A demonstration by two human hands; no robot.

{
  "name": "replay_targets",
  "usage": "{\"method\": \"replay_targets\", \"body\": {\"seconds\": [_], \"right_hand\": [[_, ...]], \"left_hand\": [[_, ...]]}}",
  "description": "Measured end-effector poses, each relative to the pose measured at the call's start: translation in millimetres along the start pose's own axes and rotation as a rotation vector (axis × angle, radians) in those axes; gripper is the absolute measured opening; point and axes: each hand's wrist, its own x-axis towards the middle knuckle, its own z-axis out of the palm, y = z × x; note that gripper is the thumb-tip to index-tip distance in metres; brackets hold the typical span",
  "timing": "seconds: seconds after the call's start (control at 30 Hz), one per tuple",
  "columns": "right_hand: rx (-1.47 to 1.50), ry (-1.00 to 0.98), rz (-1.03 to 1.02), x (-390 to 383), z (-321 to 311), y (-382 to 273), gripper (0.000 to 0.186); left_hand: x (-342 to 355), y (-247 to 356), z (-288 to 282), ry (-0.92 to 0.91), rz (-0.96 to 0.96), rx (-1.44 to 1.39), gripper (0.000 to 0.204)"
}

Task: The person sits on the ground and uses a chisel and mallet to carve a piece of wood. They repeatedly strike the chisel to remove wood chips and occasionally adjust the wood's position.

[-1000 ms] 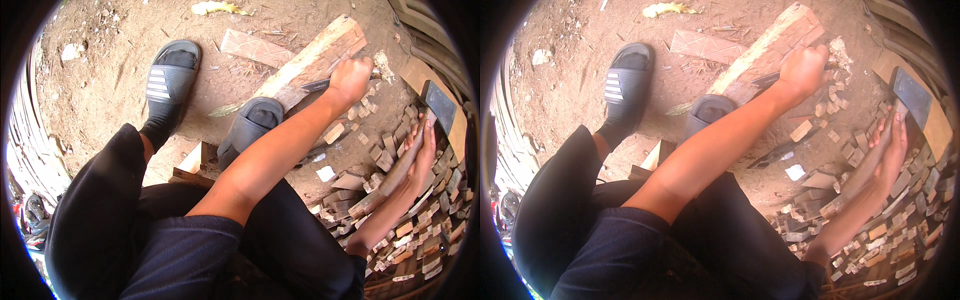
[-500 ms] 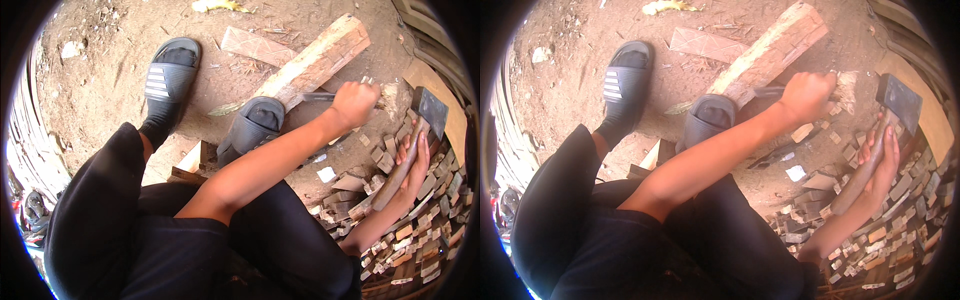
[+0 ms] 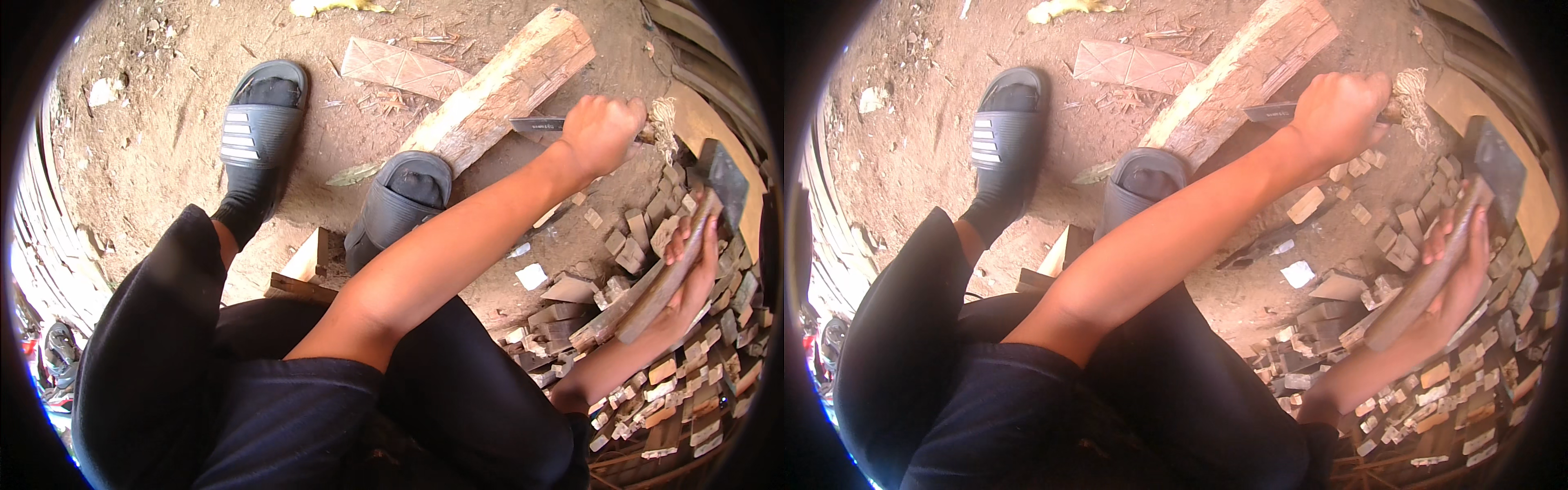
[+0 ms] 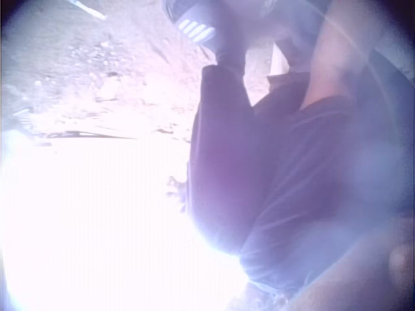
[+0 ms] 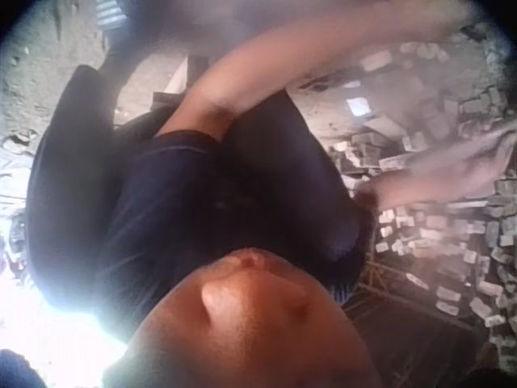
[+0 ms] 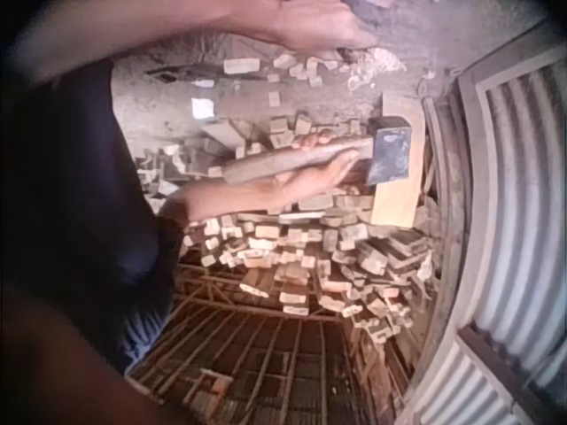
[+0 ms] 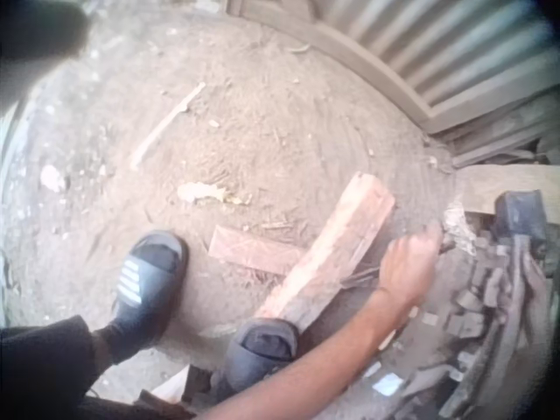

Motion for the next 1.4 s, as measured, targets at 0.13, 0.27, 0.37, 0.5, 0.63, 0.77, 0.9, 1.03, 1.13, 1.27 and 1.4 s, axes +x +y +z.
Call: {"method": "replay_targets", "body": {"seconds": [0.13,0.27,0.37,0.5,0.63,0.77,0.9,1.03,1.13,1.27,1.4], "right_hand": [[-0.062,0.075,-0.104,7.4,20.9,-1.2,0.040],[-0.240,-0.001,0.071,-4.7,36.5,-1.1,0.029],[-0.146,0.013,0.031,-0.9,25.3,-11.5,0.019],[-0.174,0.078,-0.133,10.4,25.8,-19.4,0.029],[-0.352,-0.073,0.029,21.8,21.5,0.0,0.025],[-0.276,-0.081,0.036,37.8,32.9,10.9,0.031],[-0.153,-0.044,0.031,48.3,19.2,12.0,0.028],[-0.020,0.004,-0.116,54.1,6.6,-1.0,0.028],[-0.227,0.023,-0.032,49.2,18.1,11.2,0.035],[-0.267,-0.078,0.068,34.6,23.1,0.5,0.028],[-0.201,-0.042,-0.003,44.8,24.6,-8.5,0.023]], "left_hand": [[2.0,0.5,-1.7,-0.003,-0.023,-0.013,0.028],[2.0,-3.2,0.6,0.006,-0.012,-0.013,0.030],[3.4,-3.9,4.8,-0.027,-0.019,0.018,0.031],[7.5,-12.8,12.6,0.061,0.030,0.088,0.031],[12.0,-17.5,14.3,0.078,0.080,0.190,0.031],[17.3,-20.6,15.3,0.066,0.058,0.290,0.034],[15.0,-21.5,18.0,0.130,0.109,0.320,0.033],[13.2,-19.0,24.3,0.076,0.136,0.267,0.036],[11.4,-24.3,18.9,0.087,0.067,0.202,0.036],[13.8,-20.5,19.1,0.051,0.048,0.161,0.036],[16.0,-25.7,20.0,0.126,0.057,0.183,0.034]]}}
